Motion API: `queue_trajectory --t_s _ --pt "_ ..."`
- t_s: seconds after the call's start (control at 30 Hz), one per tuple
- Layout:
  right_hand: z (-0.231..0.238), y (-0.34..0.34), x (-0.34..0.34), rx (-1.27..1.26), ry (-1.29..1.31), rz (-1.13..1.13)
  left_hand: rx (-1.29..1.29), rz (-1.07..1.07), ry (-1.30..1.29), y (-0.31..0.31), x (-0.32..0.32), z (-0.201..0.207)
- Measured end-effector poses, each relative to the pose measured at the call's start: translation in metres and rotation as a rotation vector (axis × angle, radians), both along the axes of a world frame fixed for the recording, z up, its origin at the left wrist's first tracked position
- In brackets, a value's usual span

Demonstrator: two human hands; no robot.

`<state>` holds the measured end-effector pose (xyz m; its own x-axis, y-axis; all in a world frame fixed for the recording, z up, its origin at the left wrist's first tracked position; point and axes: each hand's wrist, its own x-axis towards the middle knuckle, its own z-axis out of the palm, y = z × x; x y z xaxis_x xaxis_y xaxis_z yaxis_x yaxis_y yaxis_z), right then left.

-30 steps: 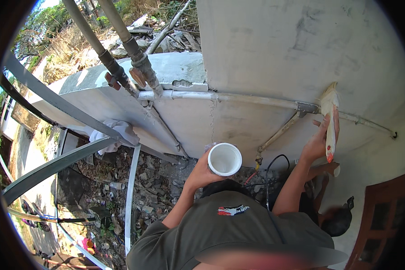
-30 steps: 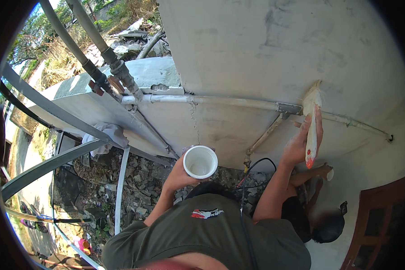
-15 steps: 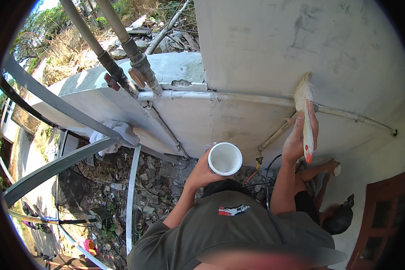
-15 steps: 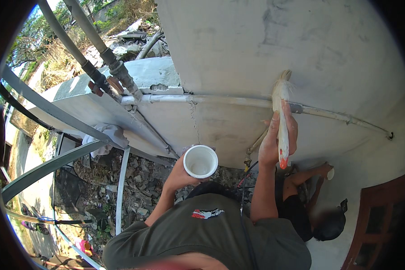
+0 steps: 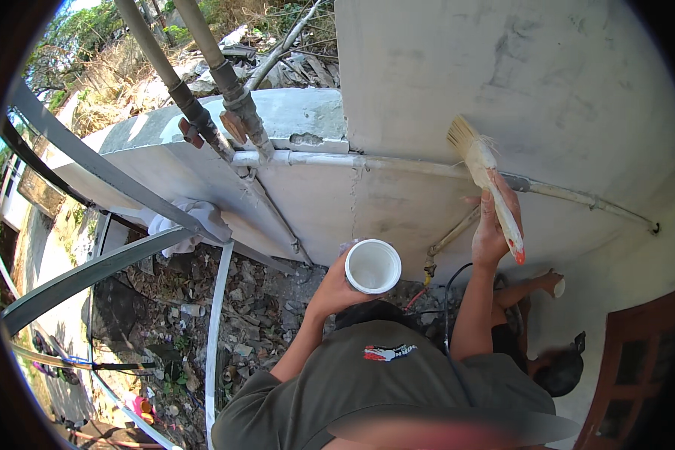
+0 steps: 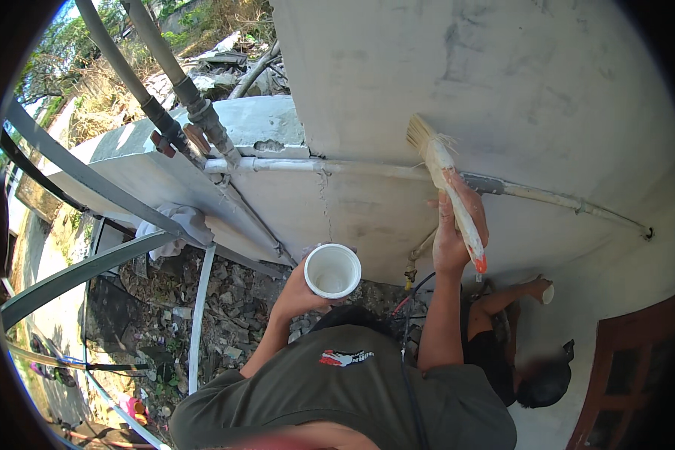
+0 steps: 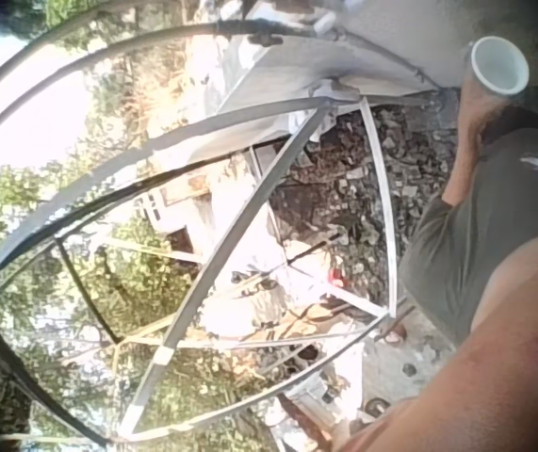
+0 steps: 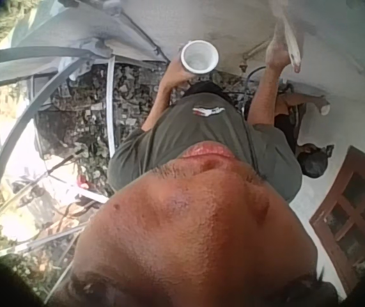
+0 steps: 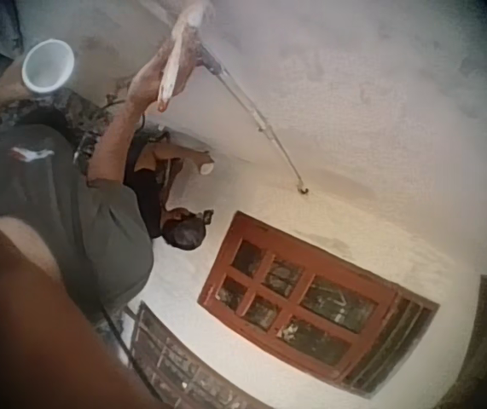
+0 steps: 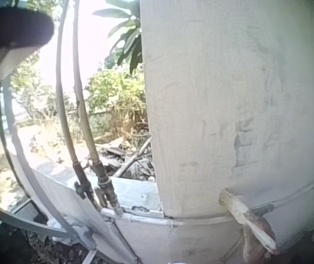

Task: Apply white paint to a wall and conduit using a brush.

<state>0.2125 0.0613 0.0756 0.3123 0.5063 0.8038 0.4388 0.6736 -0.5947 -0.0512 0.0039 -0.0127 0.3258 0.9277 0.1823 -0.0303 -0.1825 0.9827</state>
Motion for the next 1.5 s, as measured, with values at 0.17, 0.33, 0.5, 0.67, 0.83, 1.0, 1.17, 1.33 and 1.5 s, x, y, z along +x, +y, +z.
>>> queue_trajectory --t_s 0.17,0.33,0.5,0.67,0.83,1.0,1.17,1.33,1.5 --pt "0.006 -0.006 0.019 -0.014 0.099 -0.117 -0.036 -0.008 0.014 0.001 0.001 0.005" --pt "0.01 -0.009 0.035 -0.011 0.191 -0.207 -0.017 -0.011 -0.004 0.003 0.001 0.002" --pt "0.011 -0.013 0.055 -0.003 0.17 -0.308 -0.033 -0.047 0.001 0.004 -0.001 -0.001" --pt "0.019 -0.018 0.063 0.153 0.08 -0.588 -0.03 -0.061 0.002 0.003 -0.003 0.0" --pt "0.023 -0.012 0.059 0.168 0.164 -0.61 -0.038 -0.048 0.007 0.0 -0.005 0.008" --pt "0.018 -0.005 0.025 0.106 0.15 -0.521 -0.052 -0.03 0.029 -0.001 -0.008 0.01" --pt "0.012 -0.009 -0.003 0.083 -0.036 -0.439 -0.052 -0.011 0.036 0.001 -0.006 0.008" --pt "0.014 -0.014 -0.024 0.051 -0.162 -0.245 -0.063 -0.085 0.03 0.007 -0.002 -0.001" --pt "0.013 -0.027 -0.004 -0.157 -0.032 0.174 -0.077 -0.134 0.026 0.008 0.009 0.003"
